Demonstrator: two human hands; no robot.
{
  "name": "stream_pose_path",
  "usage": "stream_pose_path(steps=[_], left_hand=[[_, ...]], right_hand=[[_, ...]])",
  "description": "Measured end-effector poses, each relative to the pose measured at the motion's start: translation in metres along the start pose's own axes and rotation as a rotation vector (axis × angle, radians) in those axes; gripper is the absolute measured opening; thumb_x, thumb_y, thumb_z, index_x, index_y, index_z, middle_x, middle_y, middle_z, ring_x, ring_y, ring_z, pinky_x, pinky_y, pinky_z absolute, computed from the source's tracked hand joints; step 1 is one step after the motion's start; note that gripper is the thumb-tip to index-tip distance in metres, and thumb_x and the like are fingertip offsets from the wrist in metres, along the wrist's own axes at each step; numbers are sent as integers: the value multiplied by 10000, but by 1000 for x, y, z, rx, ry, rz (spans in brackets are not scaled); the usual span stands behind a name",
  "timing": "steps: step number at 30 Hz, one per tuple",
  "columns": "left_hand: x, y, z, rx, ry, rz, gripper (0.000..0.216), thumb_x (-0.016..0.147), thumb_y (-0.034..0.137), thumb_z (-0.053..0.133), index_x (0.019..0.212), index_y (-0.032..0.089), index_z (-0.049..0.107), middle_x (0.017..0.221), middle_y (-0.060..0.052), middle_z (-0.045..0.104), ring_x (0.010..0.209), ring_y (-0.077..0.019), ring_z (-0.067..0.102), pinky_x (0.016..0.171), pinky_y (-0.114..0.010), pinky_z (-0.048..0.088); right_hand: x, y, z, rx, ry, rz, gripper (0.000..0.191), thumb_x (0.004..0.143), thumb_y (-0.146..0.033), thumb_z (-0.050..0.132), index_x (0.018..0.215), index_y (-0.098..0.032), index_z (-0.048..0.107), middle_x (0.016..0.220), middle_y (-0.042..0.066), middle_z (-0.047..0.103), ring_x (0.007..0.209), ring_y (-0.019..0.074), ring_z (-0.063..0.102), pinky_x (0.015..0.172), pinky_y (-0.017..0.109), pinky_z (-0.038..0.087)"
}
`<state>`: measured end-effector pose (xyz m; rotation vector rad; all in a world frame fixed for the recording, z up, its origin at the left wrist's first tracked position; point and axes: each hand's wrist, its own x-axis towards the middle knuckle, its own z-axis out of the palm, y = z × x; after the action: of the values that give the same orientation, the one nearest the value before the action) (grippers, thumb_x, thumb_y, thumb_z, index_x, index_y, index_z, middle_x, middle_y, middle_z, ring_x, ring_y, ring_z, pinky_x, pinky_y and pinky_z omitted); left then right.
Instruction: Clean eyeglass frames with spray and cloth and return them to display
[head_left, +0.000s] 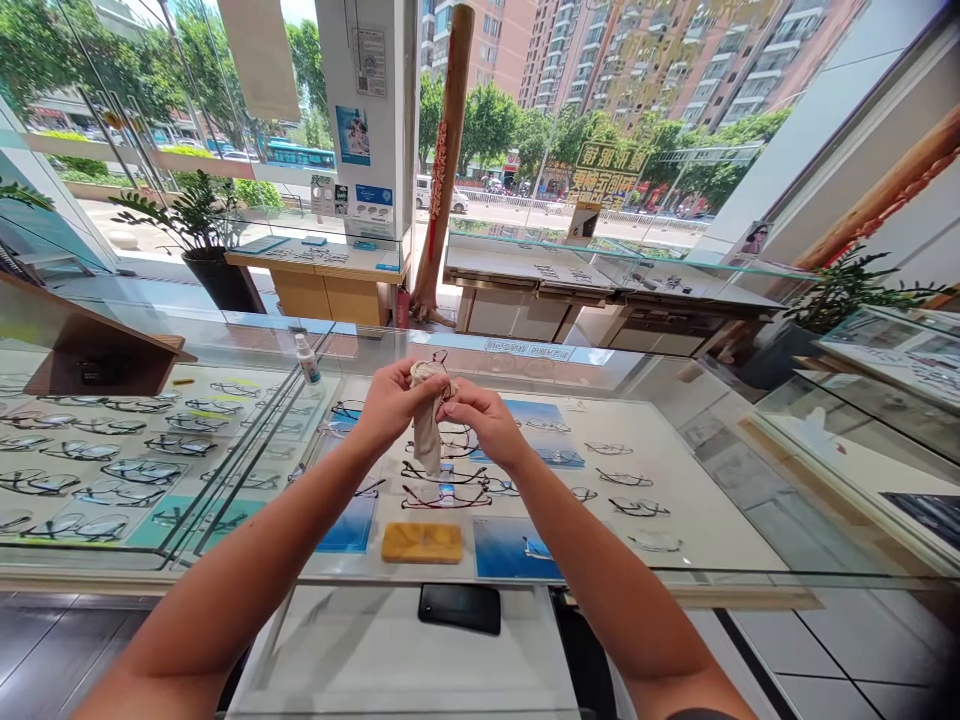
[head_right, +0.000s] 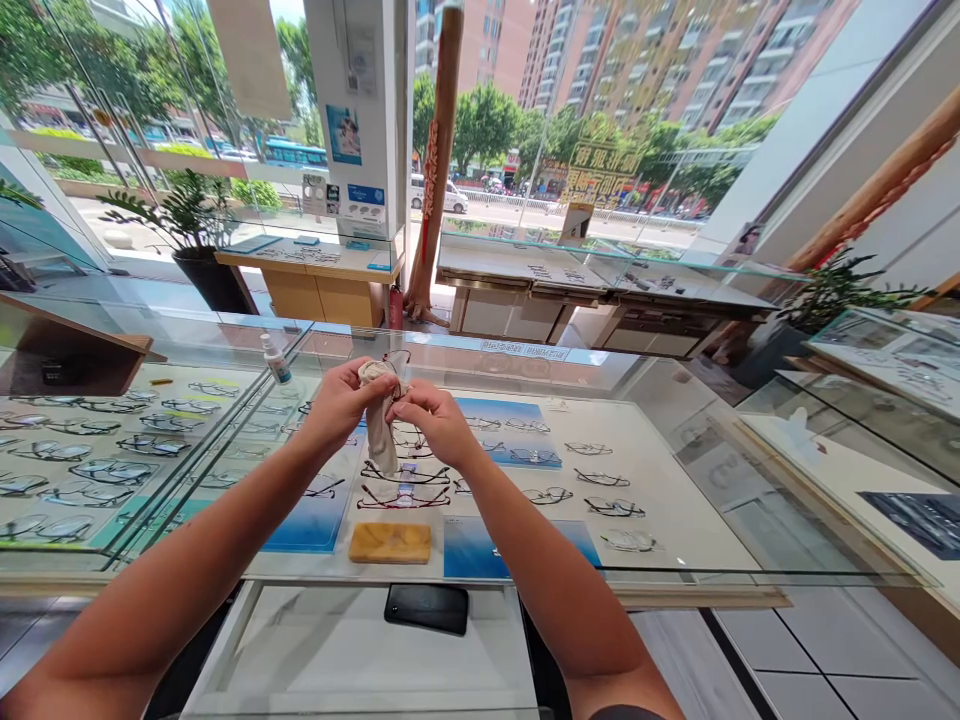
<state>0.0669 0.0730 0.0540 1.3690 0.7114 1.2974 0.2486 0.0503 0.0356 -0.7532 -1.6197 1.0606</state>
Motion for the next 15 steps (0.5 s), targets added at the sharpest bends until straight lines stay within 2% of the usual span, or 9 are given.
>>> stream_pose_path(steps=[5, 8, 11, 15], left_hand=[[5, -3, -6, -23, -16, 12, 521, 793, 605, 922, 745, 152, 670, 678, 6, 629, 611, -98, 498, 587, -242, 387], [11, -3, -17, -60, -156, -38, 478, 842, 592, 901, 856, 138, 751, 777, -38, 714, 689, -126, 595, 666, -256, 476], [14, -1, -26, -119, -285, -91, 453, 825, 518, 941, 1017, 135, 793, 909, -77, 773, 799, -169, 683, 776, -293, 552], [12, -3, -25, -140, -279, -95, 486, 774, 406, 993, 1131, 153, 781, 967, -64, 785, 829, -159, 700, 782, -274, 560]], right_hand=[[1, -2, -1, 2, -17, 14, 236, 873, -372, 729, 710, -221, 808, 880, 41, 636, 905, 216, 600, 883, 377, 453], [2, -3, -3, 104, -3, 44, 247, 843, -381, 725, 669, -215, 781, 863, 42, 643, 873, 207, 570, 849, 364, 441], [3, -3, -3, 176, 43, 77, 240, 828, -381, 713, 672, -211, 777, 822, 34, 641, 858, 200, 545, 875, 364, 424], [4, -3, -3, 186, 58, 89, 240, 828, -399, 726, 705, -206, 798, 821, 27, 631, 859, 195, 538, 893, 359, 410]])
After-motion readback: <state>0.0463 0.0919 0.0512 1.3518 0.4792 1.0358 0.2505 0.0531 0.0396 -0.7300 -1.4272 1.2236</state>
